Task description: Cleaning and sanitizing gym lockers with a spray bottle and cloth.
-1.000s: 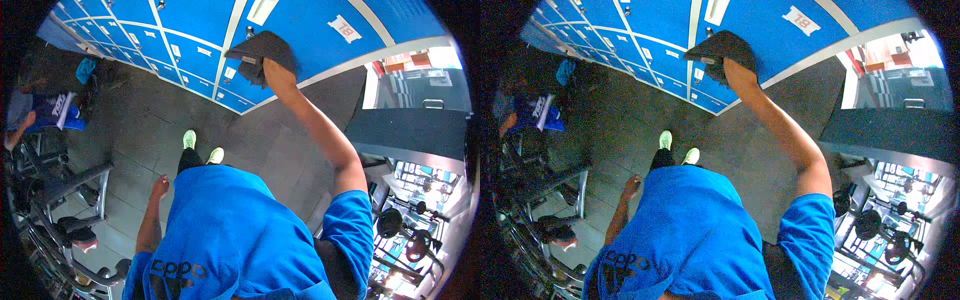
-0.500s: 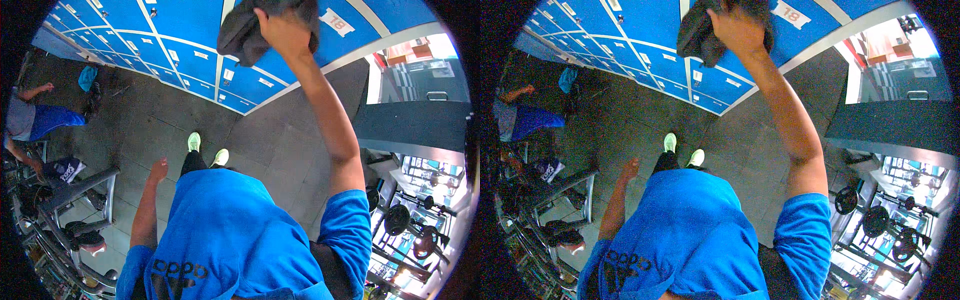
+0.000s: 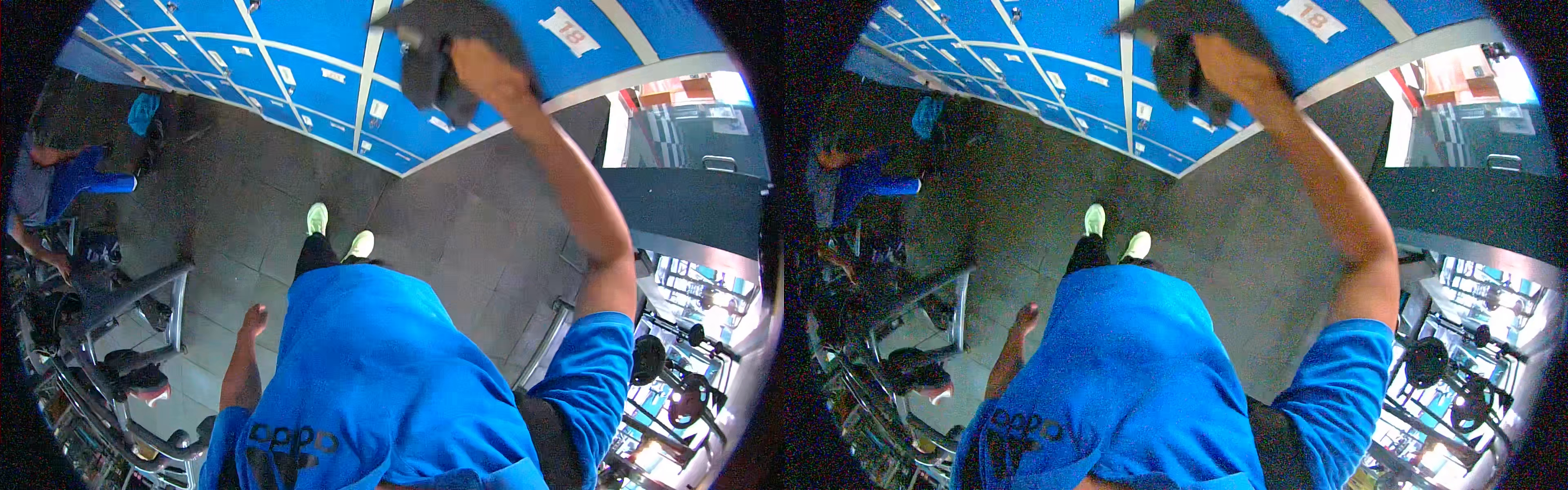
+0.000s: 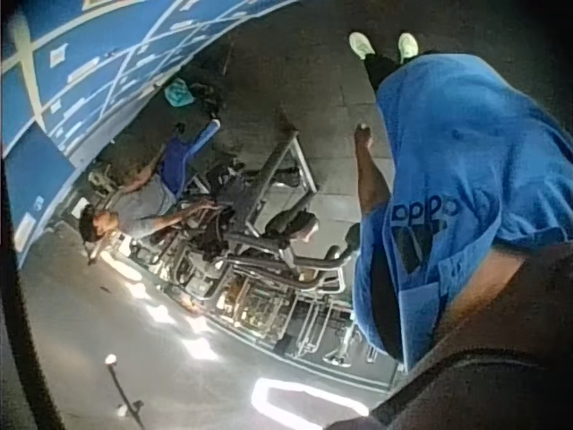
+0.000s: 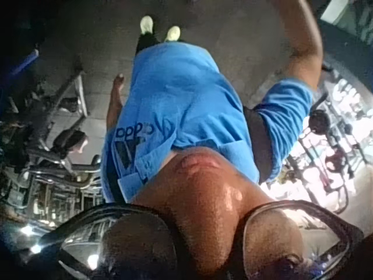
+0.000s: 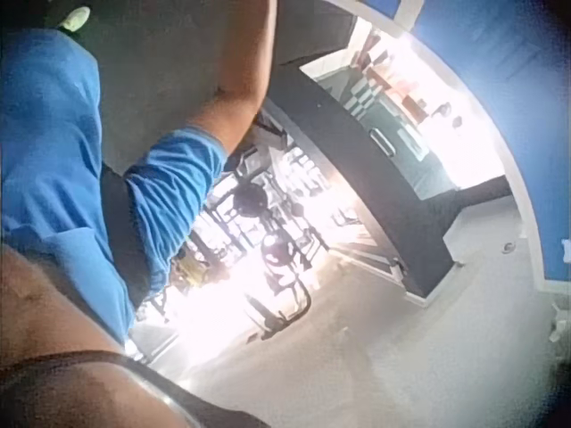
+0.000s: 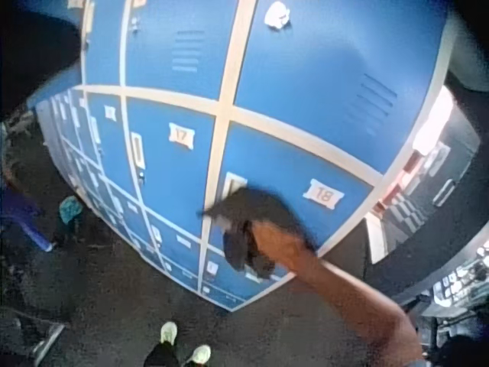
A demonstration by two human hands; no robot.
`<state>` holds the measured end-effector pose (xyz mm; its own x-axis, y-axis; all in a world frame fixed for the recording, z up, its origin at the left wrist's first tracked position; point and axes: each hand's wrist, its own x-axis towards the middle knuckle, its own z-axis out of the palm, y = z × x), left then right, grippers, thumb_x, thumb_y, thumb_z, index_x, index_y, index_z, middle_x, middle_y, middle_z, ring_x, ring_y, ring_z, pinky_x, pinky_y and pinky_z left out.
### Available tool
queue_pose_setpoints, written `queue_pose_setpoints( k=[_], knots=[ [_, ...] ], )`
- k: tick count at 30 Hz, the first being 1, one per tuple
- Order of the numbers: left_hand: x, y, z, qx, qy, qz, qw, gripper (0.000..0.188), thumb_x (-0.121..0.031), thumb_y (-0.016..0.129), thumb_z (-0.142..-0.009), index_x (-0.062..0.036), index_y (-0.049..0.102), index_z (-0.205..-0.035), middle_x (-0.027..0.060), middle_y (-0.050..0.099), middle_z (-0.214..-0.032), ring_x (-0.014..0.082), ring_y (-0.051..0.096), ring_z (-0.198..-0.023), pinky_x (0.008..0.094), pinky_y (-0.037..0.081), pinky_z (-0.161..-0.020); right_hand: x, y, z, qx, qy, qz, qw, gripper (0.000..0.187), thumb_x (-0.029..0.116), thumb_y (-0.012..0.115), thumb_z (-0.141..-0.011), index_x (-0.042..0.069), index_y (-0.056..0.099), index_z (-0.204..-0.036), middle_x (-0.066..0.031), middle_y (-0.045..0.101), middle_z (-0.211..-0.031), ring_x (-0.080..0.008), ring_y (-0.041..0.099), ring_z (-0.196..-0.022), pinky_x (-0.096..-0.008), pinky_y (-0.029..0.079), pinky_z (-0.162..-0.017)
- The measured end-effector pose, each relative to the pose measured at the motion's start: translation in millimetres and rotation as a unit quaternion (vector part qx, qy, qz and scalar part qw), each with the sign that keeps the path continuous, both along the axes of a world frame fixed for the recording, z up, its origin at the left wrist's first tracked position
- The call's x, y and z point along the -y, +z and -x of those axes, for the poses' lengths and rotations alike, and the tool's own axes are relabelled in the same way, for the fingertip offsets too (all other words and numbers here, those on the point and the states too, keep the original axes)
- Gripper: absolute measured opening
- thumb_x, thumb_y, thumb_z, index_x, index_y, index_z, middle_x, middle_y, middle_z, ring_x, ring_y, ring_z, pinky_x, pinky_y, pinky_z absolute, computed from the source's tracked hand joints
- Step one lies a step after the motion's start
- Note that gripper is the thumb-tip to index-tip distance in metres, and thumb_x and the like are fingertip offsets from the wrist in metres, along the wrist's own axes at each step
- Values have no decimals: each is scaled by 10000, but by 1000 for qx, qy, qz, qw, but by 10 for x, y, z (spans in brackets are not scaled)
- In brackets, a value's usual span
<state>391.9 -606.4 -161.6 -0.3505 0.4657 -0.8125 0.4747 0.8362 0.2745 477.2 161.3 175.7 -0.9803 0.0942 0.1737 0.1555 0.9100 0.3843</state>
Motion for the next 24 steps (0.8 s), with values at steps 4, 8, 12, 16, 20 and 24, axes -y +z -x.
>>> queue_pose_setpoints(
  k=[4, 8, 12, 16, 20, 24],
  knots=[
    [-217, -68, -31, -15, 104, -44, 994, 366, -247, 538, -959, -43, 612, -1254, 180, 667, -1213, 334, 635, -1125, 422, 497, -965, 443, 869, 333, -208, -10, 129, 969, 454, 341, 529, -989, -35, 603, -1233, -247, 580, -1292, -380, 603, -1108, -472, 529, -858],
    [-865, 112, -13, -78, 82, -126, 986, 367, -236, 531, -949, -58, 611, -1260, 185, 668, -1211, 338, 640, -1120, 419, 500, -963, 405, 366, 251, -159, 40, -265, 950, 278, 267, 527, -961, 11, 615, -1024, -185, 616, -1186, -324, 604, -1064, -395, 490, -952],
    [-1081, 339, -45, -34, 192, -145, 970, 374, -231, 533, -943, -65, 606, -1270, 174, 674, -1209, 337, 636, -1132, 420, 497, -972, 472, -629, -16, 139, -148, 218, 955, 444, 226, 515, -952, -14, 542, -1324, -164, 620, -1279, -315, 565, -1227, -402, 433, -1069],
    [-1047, 194, 93, -38, 91, -174, 980, 382, -203, 542, -935, -68, 592, -1289, 169, 688, -1176, 335, 649, -1110, 423, 508, -958, 263, -1606, -434, -75, -208, 539, 813, 436, 195, 511, -944, 15, 557, -1339, -153, 656, -1246, -296, 625, -1147, -379, 447, -1058],
    [-662, 327, -125, -44, 156, -126, 979, 393, -186, 575, -923, -74, 586, -1300, 187, 702, -1122, 352, 672, -1059, 435, 527, -926, 940, -940, 178, -23, -299, 573, 763, 442, 195, 483, -968, 60, 514, -1388, -148, 644, -1270, -288, 628, -1153, -363, 460, -1044],
    [-624, 219, -91, -64, 12, -102, 993, 394, -194, 587, -920, -76, 589, -1296, 197, 707, -1097, 366, 675, -1044, 445, 533, -910, 809, -1162, 455, 1, -115, 361, 925, 431, 195, 435, -997, 88, 485, -1411, -157, 629, -1308, -293, 629, -1170, -360, 500, -995]
  ],
)
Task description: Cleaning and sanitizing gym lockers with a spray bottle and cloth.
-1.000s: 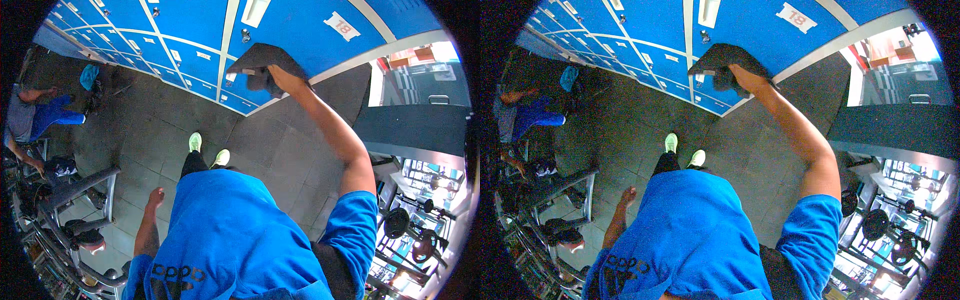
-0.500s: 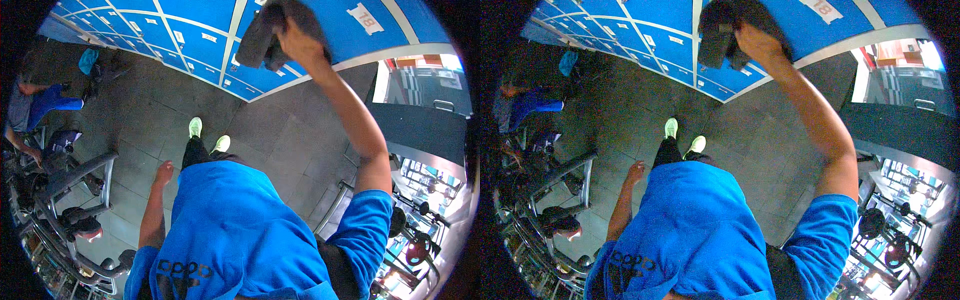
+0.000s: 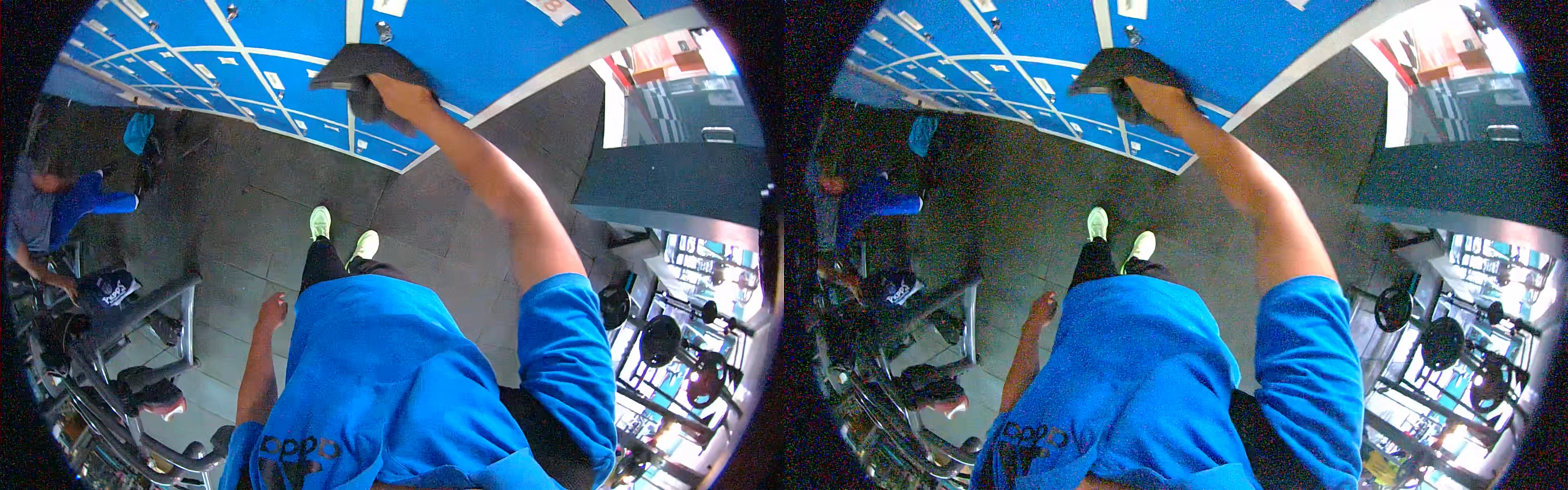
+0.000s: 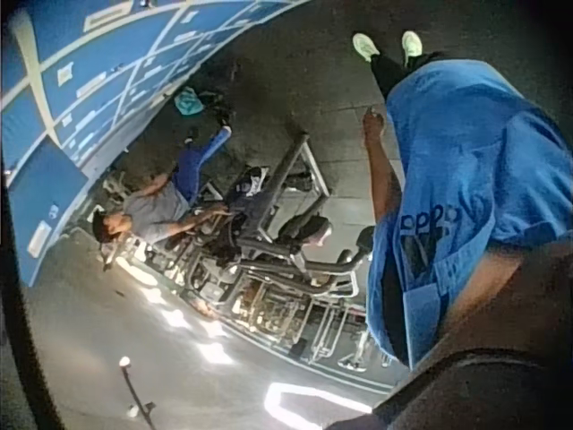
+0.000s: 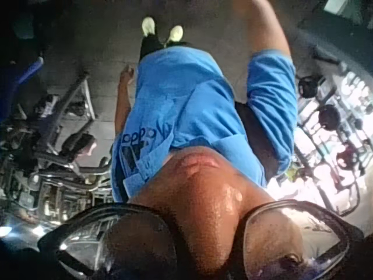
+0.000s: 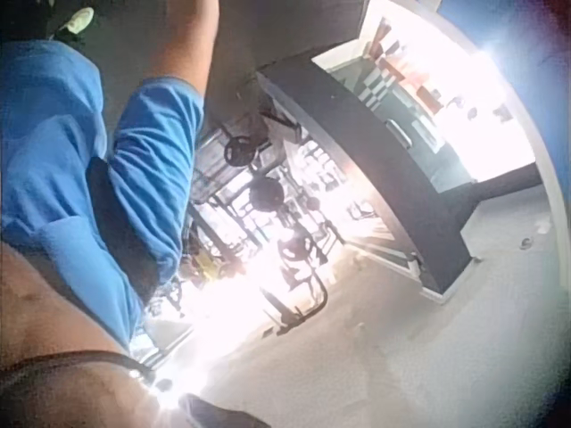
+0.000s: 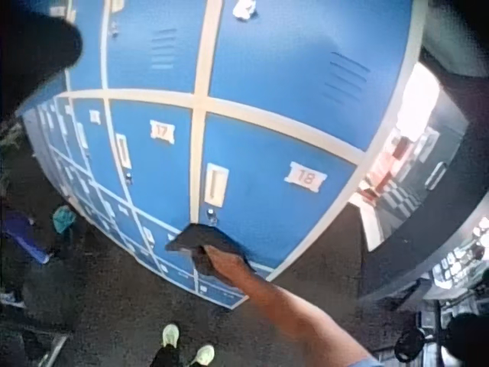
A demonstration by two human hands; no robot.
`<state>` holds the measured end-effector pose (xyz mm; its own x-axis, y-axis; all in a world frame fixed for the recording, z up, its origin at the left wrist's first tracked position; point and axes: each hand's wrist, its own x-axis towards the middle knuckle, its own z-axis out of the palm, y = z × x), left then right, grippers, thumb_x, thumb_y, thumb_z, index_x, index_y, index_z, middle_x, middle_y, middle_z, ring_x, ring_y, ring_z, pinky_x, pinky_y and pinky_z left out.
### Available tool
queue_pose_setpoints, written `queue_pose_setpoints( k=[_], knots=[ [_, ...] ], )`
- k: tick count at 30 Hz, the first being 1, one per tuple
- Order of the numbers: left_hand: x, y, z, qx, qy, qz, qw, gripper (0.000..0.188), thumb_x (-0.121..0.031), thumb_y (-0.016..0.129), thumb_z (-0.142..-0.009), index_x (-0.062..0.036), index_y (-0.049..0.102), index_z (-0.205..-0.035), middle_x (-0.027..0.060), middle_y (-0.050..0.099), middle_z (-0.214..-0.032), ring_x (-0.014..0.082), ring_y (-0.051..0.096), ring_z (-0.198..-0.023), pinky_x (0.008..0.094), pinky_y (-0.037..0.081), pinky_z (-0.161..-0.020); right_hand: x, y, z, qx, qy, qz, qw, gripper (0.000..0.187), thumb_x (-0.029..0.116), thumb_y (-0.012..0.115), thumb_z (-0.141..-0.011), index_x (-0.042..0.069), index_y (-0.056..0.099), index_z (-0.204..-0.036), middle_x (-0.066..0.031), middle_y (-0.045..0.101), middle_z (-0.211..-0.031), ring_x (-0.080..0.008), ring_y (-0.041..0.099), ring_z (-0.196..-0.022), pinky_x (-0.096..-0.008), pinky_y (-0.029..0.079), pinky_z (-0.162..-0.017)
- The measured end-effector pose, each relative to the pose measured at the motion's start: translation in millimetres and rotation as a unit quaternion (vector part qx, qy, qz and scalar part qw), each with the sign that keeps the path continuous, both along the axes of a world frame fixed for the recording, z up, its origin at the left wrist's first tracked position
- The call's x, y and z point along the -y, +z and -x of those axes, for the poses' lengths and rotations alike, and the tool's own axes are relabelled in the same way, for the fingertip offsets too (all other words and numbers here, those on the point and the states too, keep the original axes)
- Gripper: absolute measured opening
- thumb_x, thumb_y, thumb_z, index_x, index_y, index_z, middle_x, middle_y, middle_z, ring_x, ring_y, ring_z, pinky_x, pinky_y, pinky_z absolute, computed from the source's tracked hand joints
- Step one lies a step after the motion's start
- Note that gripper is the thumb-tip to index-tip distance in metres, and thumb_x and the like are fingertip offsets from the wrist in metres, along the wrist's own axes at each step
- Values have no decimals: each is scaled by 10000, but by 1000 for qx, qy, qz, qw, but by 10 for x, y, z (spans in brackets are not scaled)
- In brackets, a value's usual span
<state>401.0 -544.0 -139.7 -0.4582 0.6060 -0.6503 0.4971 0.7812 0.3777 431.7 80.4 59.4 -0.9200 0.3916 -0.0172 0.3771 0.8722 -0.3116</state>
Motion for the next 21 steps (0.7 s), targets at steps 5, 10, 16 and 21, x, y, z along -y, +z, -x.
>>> queue_pose_setpoints(
  k=[5, 10, 16, 21],
  knots=[
    [-363, 168, 85, 34, 75, -39, 996, 380, -223, 575, -937, -68, 597, -1283, 176, 711, -1096, 354, 670, -1054, 440, 521, -933, -68, -95, -59, -10, 39, -185, 982, 388, 176, 435, -983, 82, 522, -1348, -129, 650, -1259, -267, 646, -1134, -350, 526, -941],
    [-732, 353, 305, 7, 45, -131, 990, 395, -247, 571, -947, -67, 590, -1298, 179, 683, -1178, 356, 646, -1104, 435, 505, -960, -365, -67, -780, 53, 51, -243, 967, 242, 196, 489, -938, 71, 648, -1069, -116, 707, -981, -296, 699, -869, -419, 556, -777],
    [-1688, 812, 281, 5, 15, -178, 984, 394, -232, 555, -946, -73, 586, -1305, 201, 640, -1253, 381, 611, -1152, 455, 482, -986, -205, 709, -1331, -7, -94, -336, 937, 191, 228, 573, -865, 74, 687, -863, -123, 696, -842, -300, 689, -751, -442, 543, -684],
    [-2239, 1183, 178, -14, -131, -133, 982, 402, -220, 543, -949, -87, 570, -1327, 214, 632, -1242, 394, 599, -1147, 488, 478, -975, -552, 800, -1127, -399, -156, -374, 823, 223, 249, 599, -822, 55, 701, -861, -160, 697, -898, -358, 674, -784, -474, 537, -734]
  ],
)
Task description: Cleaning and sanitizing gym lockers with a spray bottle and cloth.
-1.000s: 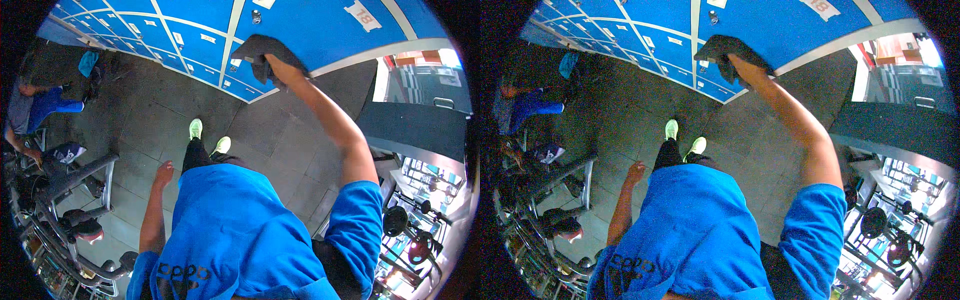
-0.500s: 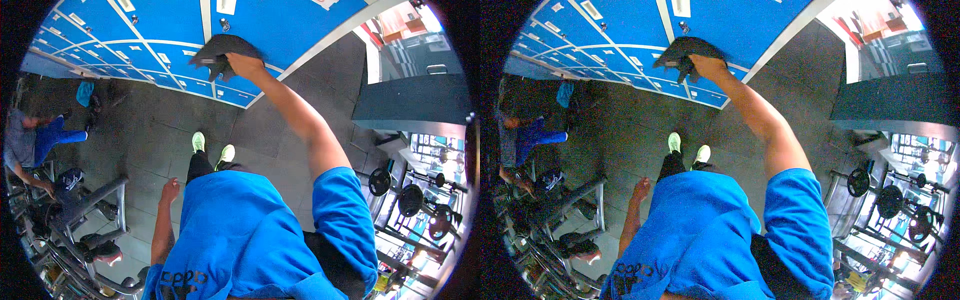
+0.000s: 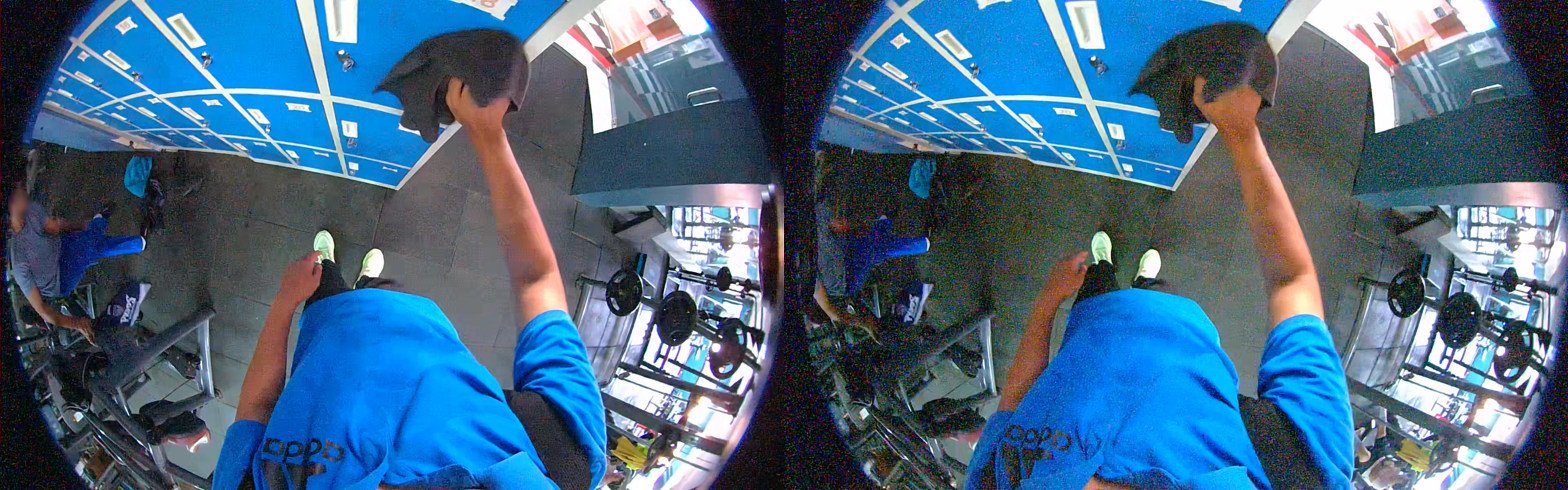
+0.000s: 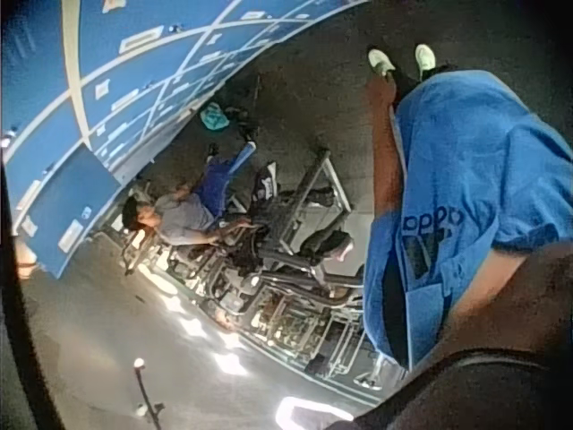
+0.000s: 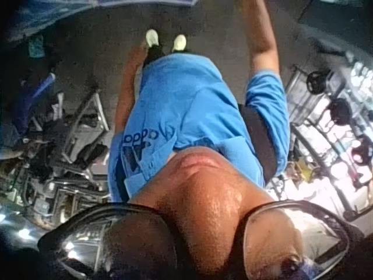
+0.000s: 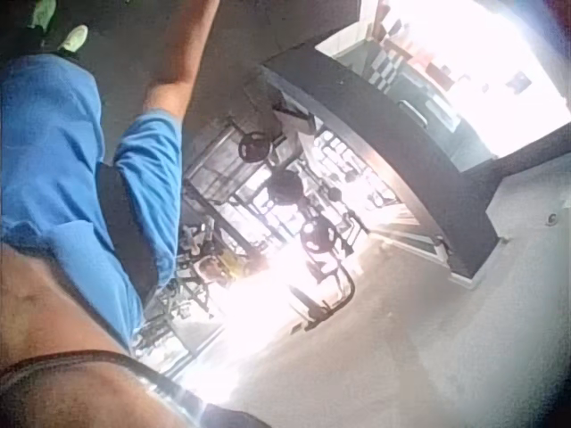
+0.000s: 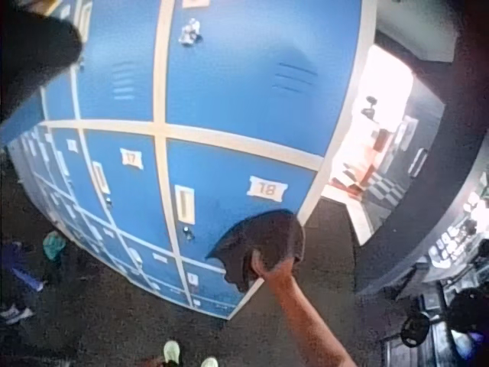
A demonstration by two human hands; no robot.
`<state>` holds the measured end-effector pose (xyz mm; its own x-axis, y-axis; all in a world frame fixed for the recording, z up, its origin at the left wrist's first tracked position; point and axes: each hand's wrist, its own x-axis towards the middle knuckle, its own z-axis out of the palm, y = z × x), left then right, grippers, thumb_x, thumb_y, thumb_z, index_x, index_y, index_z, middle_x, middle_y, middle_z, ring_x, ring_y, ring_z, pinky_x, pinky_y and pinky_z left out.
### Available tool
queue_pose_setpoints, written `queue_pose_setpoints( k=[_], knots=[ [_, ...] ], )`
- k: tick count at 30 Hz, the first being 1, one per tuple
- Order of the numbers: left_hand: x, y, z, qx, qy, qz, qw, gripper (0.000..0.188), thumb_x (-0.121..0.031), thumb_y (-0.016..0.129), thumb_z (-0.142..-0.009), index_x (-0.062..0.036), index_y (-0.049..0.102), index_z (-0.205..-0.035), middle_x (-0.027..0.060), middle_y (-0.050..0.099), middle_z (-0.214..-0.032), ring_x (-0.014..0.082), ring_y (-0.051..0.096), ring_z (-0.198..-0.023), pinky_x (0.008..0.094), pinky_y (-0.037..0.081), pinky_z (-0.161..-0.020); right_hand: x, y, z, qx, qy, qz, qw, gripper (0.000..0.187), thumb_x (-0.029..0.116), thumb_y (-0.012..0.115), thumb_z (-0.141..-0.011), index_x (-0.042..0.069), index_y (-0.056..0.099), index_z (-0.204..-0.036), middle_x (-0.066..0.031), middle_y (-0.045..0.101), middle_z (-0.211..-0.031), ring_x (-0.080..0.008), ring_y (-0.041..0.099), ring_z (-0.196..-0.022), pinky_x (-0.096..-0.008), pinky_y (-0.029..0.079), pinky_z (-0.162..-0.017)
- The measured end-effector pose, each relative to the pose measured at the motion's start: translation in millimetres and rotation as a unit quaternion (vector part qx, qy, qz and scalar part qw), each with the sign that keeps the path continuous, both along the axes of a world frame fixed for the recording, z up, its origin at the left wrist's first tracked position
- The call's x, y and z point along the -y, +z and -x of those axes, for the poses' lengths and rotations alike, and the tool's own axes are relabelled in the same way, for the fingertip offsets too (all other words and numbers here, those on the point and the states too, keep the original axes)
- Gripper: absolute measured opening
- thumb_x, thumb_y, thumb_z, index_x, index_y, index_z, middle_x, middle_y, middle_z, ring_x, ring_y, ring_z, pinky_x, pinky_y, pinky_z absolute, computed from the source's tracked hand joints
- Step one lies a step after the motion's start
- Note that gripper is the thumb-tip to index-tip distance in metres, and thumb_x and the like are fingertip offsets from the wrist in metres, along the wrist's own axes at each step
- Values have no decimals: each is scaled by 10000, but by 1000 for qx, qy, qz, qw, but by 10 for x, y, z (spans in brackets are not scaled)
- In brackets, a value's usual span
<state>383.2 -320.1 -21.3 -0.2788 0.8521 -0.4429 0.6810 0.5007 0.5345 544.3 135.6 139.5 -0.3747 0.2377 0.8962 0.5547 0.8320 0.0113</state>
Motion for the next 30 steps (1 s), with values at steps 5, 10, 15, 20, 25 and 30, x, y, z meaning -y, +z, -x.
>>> queue_pose_setpoints(
  k=[5, 10, 15, 20, 25, 30],
  knots=[
    [46, 136, -34, -22, -34, 38, 998, 402, -215, 548, -945, -83, 561, -1325, 214, 638, -1225, 402, 602, -1132, 501, 483, -956, 266, 13, 339, -46, -125, -10, 991, 293, 190, 580, -818, 12, 698, -1018, -189, 696, -1013, -412, 651, -910, -508, 502, -903],
    [715, -274, 265, -90, -46, -7, 995, 416, -234, 567, -934, -81, 569, -1321, 208, 637, -1237, 383, 604, -1149, 490, 484, -971, 377, -963, 198, 30, -89, 109, 990, 385, 266, 570, -834, 70, 676, -1148, -197, 634, -1235, -419, 555, -1182, -573, 367, -1081],
    [1139, -255, 404, -78, 10, 131, 988, 425, -240, 579, -918, -74, 582, -1309, 196, 658, -1207, 374, 625, -1118, 481, 489, -967, 3, -605, 130, 107, -267, -61, 956, 487, 271, 518, -865, 19, 631, -1266, -222, 556, -1381, -424, 492, -1283, -610, 303, -1130],
    [1567, -362, 324, -12, 56, 126, 990, 381, -229, 578, -908, -96, 618, -1263, 180, 699, -1091, 387, 664, -1006, 473, 522, -902, 32, 564, 87, 82, -162, 192, 964, 431, 284, 641, -837, 2, 669, -1161, -175, 701, -1102, -343, 662, -995, -489, 476, -960],
    [1511, -550, 327, -22, 59, 110, 992, 319, -168, 570, -911, -120, 637, -1219, 173, 703, -1039, 369, 669, -980, 464, 532, -865, -16, -108, 13, -323, 216, 173, 905, 364, 245, 657, -896, -43, 624, -1117, -164, 647, -1139, -245, 604, -1059, -416, 469, -906],
    [1445, -613, 473, 21, 80, 84, 993, 298, -149, 567, -917, -110, 631, -1205, 173, 702, -991, 364, 672, -964, 469, 532, -855, 322, -962, 28, -349, 134, 181, 910, 503, 265, 628, -947, -17, 488, -1340, -84, 604, -1048, -202, 577, -976, -391, 477, -883]
  ],
)
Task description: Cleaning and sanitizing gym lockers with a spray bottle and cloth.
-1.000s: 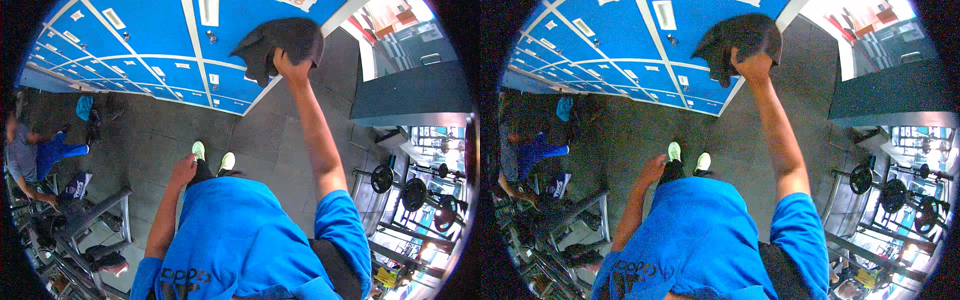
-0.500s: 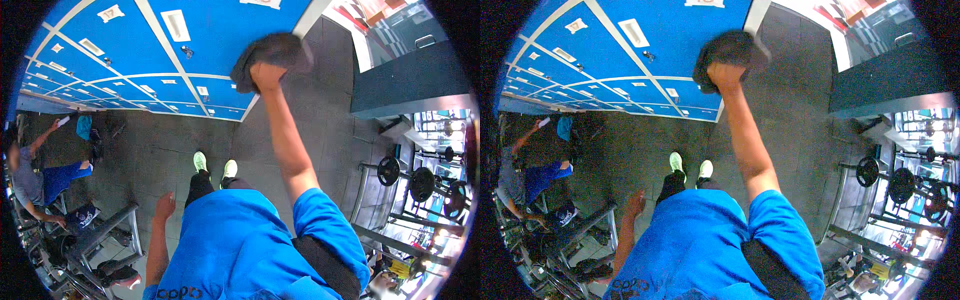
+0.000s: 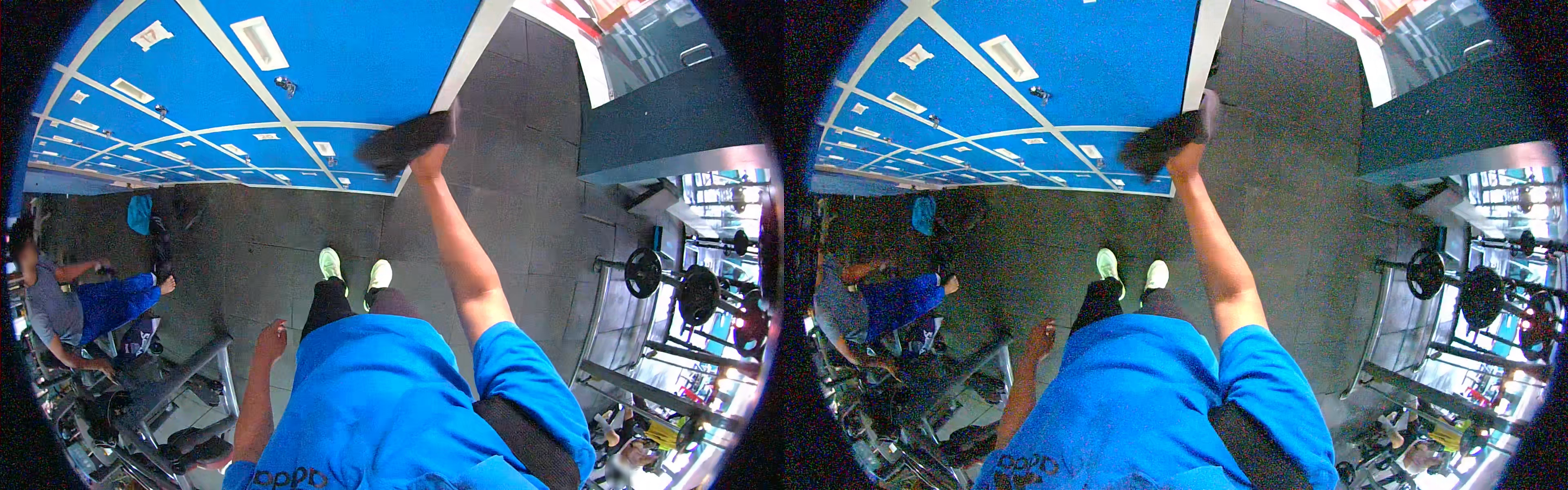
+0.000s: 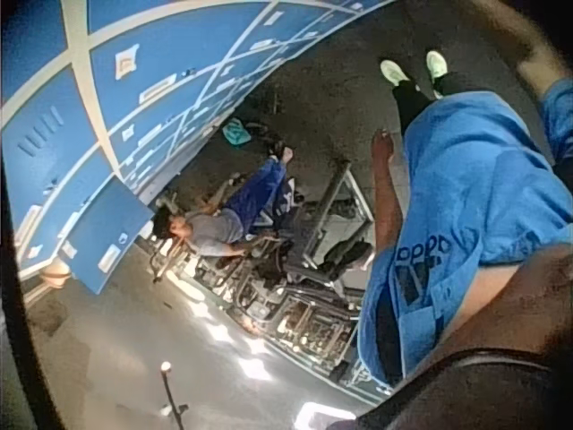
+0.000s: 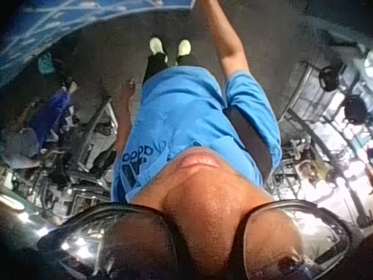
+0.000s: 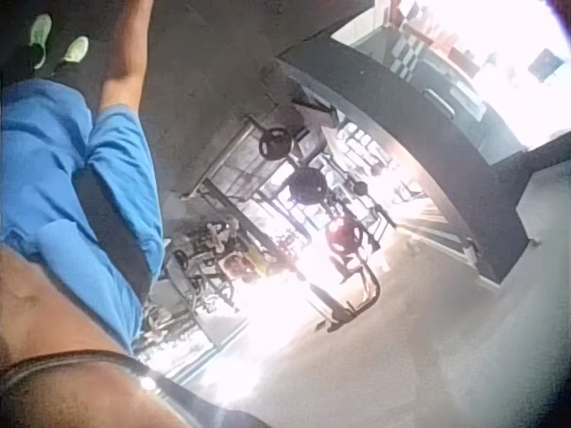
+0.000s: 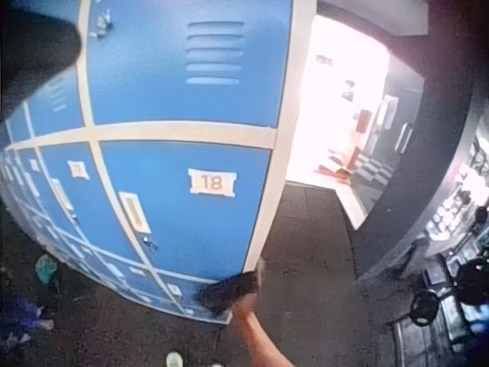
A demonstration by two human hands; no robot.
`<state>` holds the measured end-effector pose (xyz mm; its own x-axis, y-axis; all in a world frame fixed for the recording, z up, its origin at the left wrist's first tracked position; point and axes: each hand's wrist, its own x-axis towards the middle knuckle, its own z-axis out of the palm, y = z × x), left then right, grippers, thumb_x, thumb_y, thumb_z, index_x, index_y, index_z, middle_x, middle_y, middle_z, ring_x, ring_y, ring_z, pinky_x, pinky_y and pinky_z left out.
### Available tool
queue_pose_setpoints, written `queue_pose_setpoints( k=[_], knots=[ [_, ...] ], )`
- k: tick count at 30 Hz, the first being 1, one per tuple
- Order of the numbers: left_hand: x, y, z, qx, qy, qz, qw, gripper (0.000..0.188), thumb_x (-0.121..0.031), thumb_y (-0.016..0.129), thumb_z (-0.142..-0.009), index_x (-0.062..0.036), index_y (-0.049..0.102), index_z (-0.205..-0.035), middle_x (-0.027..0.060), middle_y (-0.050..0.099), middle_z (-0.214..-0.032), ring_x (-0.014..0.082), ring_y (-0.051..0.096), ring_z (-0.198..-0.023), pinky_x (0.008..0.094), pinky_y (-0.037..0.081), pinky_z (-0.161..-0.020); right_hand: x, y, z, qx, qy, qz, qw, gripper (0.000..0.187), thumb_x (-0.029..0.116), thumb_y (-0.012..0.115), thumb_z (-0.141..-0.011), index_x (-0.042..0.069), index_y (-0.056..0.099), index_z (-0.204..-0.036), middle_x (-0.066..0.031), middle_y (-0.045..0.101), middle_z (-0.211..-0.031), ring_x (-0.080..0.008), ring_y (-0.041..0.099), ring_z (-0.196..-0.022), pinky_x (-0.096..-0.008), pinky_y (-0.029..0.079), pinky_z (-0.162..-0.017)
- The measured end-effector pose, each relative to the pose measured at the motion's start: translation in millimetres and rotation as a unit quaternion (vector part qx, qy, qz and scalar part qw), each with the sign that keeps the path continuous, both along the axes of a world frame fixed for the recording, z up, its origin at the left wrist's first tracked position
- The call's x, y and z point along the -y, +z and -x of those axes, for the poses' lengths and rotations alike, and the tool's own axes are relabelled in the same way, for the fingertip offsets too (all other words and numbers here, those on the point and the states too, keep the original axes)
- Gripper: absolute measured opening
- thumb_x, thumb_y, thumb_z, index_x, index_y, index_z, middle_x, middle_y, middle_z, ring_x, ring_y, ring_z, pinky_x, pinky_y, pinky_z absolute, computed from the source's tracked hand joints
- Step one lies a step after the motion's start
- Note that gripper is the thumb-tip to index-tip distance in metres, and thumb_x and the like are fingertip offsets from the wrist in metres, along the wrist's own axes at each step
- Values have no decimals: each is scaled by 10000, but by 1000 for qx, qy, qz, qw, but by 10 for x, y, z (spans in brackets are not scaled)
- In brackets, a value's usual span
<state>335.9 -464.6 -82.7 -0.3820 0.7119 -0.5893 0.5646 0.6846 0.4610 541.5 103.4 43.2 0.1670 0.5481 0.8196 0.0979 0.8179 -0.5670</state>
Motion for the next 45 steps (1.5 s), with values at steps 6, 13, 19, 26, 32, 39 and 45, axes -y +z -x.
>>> queue_pose_setpoints(
  k=[6, 13, 19, 26, 32, 39, 45],
  knots=[
    [357, -252, 281, 32, 59, 4, 998, 320, -205, 566, -927, -102, 620, -1226, 171, 713, -1052, 378, 672, -993, 476, 532, -878, -577, 824, 37, -208, 395, 64, 892, 273, 331, 596, -1007, 66, 554, -1058, -16, 567, -850, -145, 556, -784, -319, 477, -687],
    [321, -24, 265, -39, -54, 144, 987, 362, -257, 544, -936, -108, 622, -1257, 170, 706, -1121, 365, 665, -1062, 467, 527, -907, -226, 1957, 310, -243, 243, 26, 939, 425, 445, 340, -1060, 109, 599, -1092, -16, 574, -860, -147, 547, -768, -336, 475, -705],
    [69, 76, 226, -26, -27, 103, 994, 358, -273, 563, -930, -125, 628, -1250, 146, 693, -1170, 360, 650, -1099, 475, 514, -937, -15, 145, 42, -304, 339, 353, 818, 657, 711, 309, -965, 128, 582, -1100, -44, 603, -956, -204, 578, -907, -411, 491, -829],
    [81, -290, 260, -9, -31, 102, 994, 387, -305, 557, -942, -131, 621, -1280, 145, 694, -1166, 367, 646, -1099, 463, 513, -933, -334, 1059, 115, -233, 336, 239, 881, 673, 712, 310, -964, 115, 588, -1106, -60, 621, -981, -211, 589, -929, -419, 498, -844],
    [237, -205, 216, -18, 26, 95, 995, 387, -306, 526, -960, -151, 615, -1303, 168, 684, -1183, 369, 644, -1113, 471, 513, -933, -346, 2061, 172, -227, 365, 183, 884, 655, 688, 353, -962, 93, 597, -1087, -79, 648, -1015, -227, 610, -957, -433, 511, -859],
    [19, 139, -88, 18, 37, 143, 989, 398, -269, 524, -958, -112, 590, -1318, 171, 680, -1203, 376, 645, -1111, 460, 515, -950, 74, -74, -59, -289, 398, 374, 786, 431, 494, 527, -952, 98, 598, -1106, -72, 649, -1027, -226, 614, -945, -413, 517, -849],
    [794, -639, 123, 19, -32, 123, 992, 406, -258, 555, -937, -117, 585, -1317, 175, 686, -1181, 358, 649, -1113, 451, 514, -955, -127, 898, 161, -256, 368, 245, 859, 328, 331, 571, -959, 69, 594, -1157, -85, 649, -1057, -218, 624, -953, -387, 515, -857]
  ],
)
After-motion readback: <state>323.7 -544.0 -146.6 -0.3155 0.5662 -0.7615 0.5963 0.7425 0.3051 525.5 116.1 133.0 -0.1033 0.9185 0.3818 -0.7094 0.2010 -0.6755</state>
